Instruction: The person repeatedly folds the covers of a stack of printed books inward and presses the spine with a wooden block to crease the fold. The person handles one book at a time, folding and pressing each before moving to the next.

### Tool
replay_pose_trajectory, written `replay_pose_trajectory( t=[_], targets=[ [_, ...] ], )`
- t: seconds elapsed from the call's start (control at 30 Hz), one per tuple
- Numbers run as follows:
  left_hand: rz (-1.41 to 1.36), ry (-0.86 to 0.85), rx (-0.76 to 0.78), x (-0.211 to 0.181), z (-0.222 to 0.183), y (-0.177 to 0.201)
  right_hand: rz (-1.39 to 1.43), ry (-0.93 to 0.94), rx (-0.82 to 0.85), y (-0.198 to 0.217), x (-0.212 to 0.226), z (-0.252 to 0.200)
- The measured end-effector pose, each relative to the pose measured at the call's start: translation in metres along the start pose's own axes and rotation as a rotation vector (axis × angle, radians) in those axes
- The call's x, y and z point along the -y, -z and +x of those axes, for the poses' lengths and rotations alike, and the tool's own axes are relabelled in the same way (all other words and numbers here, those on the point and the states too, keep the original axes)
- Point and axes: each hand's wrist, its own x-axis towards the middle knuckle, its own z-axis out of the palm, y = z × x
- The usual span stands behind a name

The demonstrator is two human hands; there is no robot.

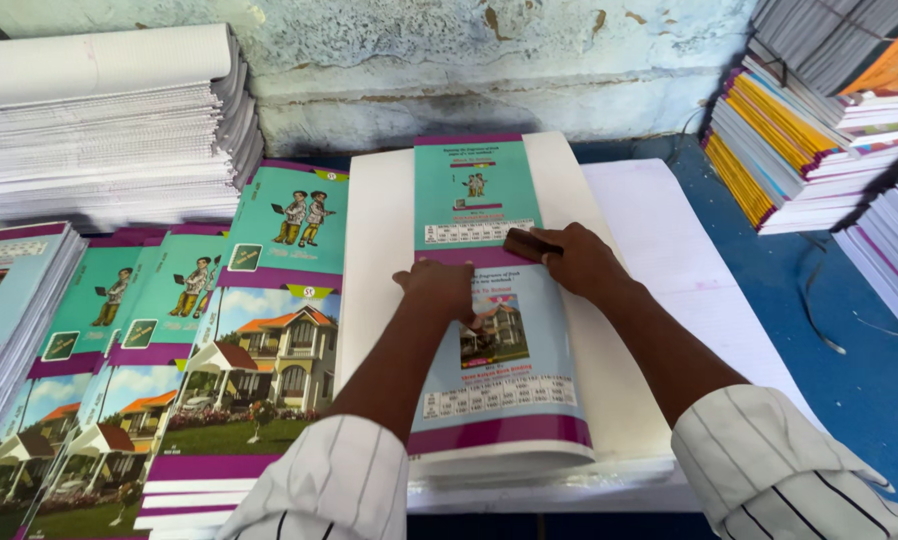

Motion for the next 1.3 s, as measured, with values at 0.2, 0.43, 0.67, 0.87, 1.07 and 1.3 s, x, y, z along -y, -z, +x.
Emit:
replay_pose_trajectory(
  t=[0.2,0.43,0.67,0.87,1.07,1.3],
  targets=[
    [-0.021,0.017,-0.007,-0.002,-0.005,0.002,-0.015,0.044,-0.005,0.001,0.008,-0.044],
    [-0.051,0.056,0.038,-0.004,-0.005,0.005,0.006,0.08,0.105,0.024,0.027,-0.097],
    [-0.044,0.062,0.045,-0.005,-0.004,0.004,0.083,0.111,0.22,0.04,0.038,-0.13],
    [-0.057,0.073,0.069,-0.005,-0.005,0.005,0.103,0.186,0.277,0.049,0.04,-0.154],
    [-0.081,0.07,0.067,-0.001,0.0,0.001,0.099,0.214,0.35,0.057,0.042,-0.175],
    [-0.149,0.07,0.034,0.004,0.009,-0.011,0.141,0.235,0.395,0.065,0.042,-0.201]
  ],
)
